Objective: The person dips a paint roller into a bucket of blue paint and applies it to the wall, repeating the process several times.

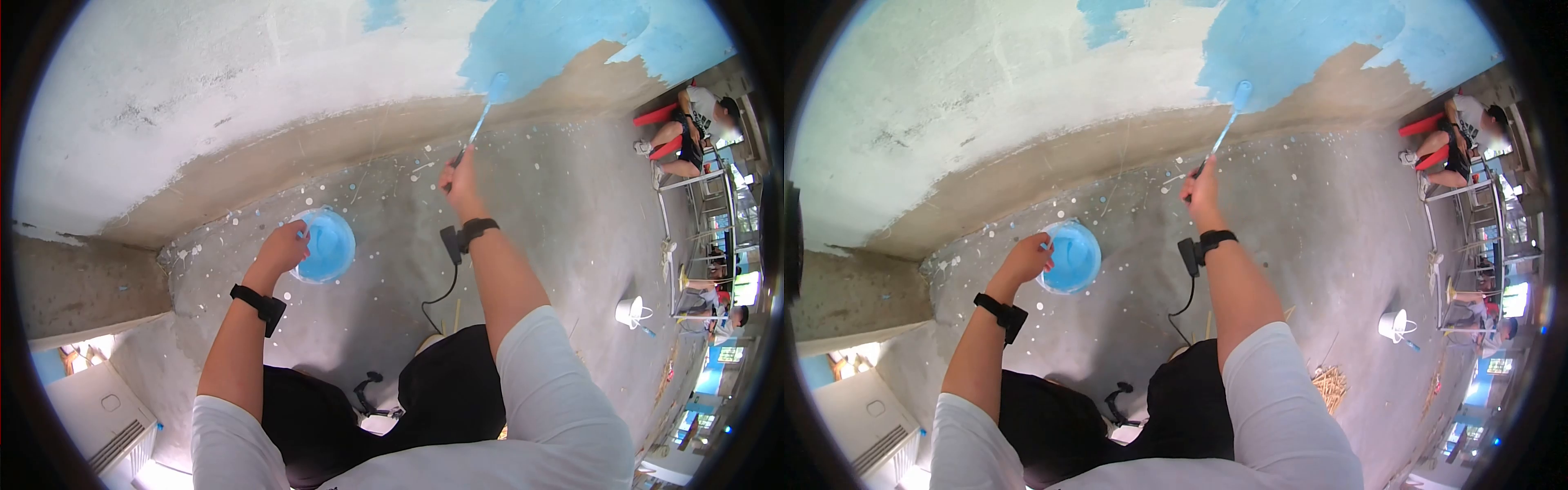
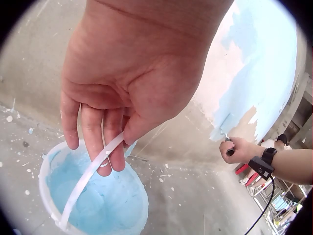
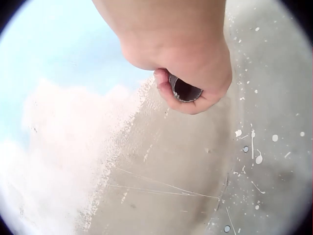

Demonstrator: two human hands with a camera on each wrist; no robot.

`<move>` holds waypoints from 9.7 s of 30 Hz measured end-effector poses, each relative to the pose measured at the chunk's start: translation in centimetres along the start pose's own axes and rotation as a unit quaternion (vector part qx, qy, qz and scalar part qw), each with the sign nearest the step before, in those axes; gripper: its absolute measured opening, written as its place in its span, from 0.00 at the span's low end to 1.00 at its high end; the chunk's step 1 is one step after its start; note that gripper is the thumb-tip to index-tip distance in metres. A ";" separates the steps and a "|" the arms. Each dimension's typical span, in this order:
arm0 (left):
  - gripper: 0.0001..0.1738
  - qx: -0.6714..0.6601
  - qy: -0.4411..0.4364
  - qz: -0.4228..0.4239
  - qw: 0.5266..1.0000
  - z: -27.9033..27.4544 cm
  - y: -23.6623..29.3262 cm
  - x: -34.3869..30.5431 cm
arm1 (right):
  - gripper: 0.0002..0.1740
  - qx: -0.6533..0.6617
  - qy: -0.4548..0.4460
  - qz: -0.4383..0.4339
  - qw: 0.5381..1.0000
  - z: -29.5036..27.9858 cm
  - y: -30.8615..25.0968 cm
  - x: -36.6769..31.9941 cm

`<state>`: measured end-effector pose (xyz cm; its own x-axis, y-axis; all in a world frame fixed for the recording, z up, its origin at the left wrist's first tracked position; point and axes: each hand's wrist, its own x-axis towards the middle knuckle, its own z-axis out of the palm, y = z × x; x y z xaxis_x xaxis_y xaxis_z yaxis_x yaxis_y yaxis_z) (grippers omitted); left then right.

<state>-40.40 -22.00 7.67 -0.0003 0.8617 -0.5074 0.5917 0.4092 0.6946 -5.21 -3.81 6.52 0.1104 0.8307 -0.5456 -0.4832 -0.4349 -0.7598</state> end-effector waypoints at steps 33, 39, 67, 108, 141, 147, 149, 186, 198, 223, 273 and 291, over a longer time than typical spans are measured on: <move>0.08 0.007 -0.005 0.010 1.000 -0.3 0.5 -0.3 | 0.35 -0.360 0.099 -0.222 0.901 -6.9 0.2 2.4; 0.08 0.004 -0.006 0.012 1.000 -0.4 0.6 -0.7 | 0.34 -0.220 0.021 -0.075 0.972 -6.7 -0.1 0.4; 0.06 0.033 -0.002 0.025 0.999 0.0 -0.9 0.2 | 0.36 -0.072 0.011 -0.059 0.996 -2.6 -0.4 1.2; 0.08 0.038 -0.003 0.002 0.999 0.2 0.0 -0.6 | 0.21 -0.424 0.130 -0.497 0.746 2.1 -8.2 -4.5; 0.08 0.045 0.007 0.011 0.999 0.0 0.2 -0.8 | 0.22 -0.490 0.116 -0.453 0.736 0.4 -5.3 -4.3; 0.08 0.053 0.015 0.038 0.998 0.3 0.1 -0.5 | 0.20 -0.462 0.117 -0.490 0.730 6.6 -9.7 -8.0; 0.08 0.061 0.017 0.042 0.997 0.3 0.0 -0.5 | 0.19 -0.450 0.116 -0.500 0.731 6.9 -9.6 -8.0; 0.12 0.147 0.147 -0.010 0.978 -0.7 -2.3 -0.6 | 0.24 -0.764 -0.322 0.018 0.559 2.9 -0.1 -6.6; 0.10 0.134 0.133 -0.001 0.982 -0.5 -2.2 -0.3 | 0.20 -0.805 -0.406 -0.133 0.412 6.5 4.2 -7.9; 0.12 0.116 0.116 -0.017 0.986 -1.0 -1.3 -0.8 | 0.21 -0.755 -0.406 -0.254 0.448 4.9 5.2 -6.0; 0.10 0.138 0.098 -0.012 0.985 -1.1 -1.2 -0.8 | 0.17 -0.726 -0.419 -0.100 0.536 5.1 3.8 -6.4; 0.10 0.132 0.089 -0.018 0.987 -1.1 -1.2 -0.5 | 0.18 -0.722 -0.377 -0.075 0.575 4.0 2.9 -5.7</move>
<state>-41.96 -22.63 7.66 -0.1522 0.8970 -0.4150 0.7778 0.3677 0.5097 -10.72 -8.39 8.82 -0.6148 0.5743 -0.5405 0.7675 0.2782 -0.5775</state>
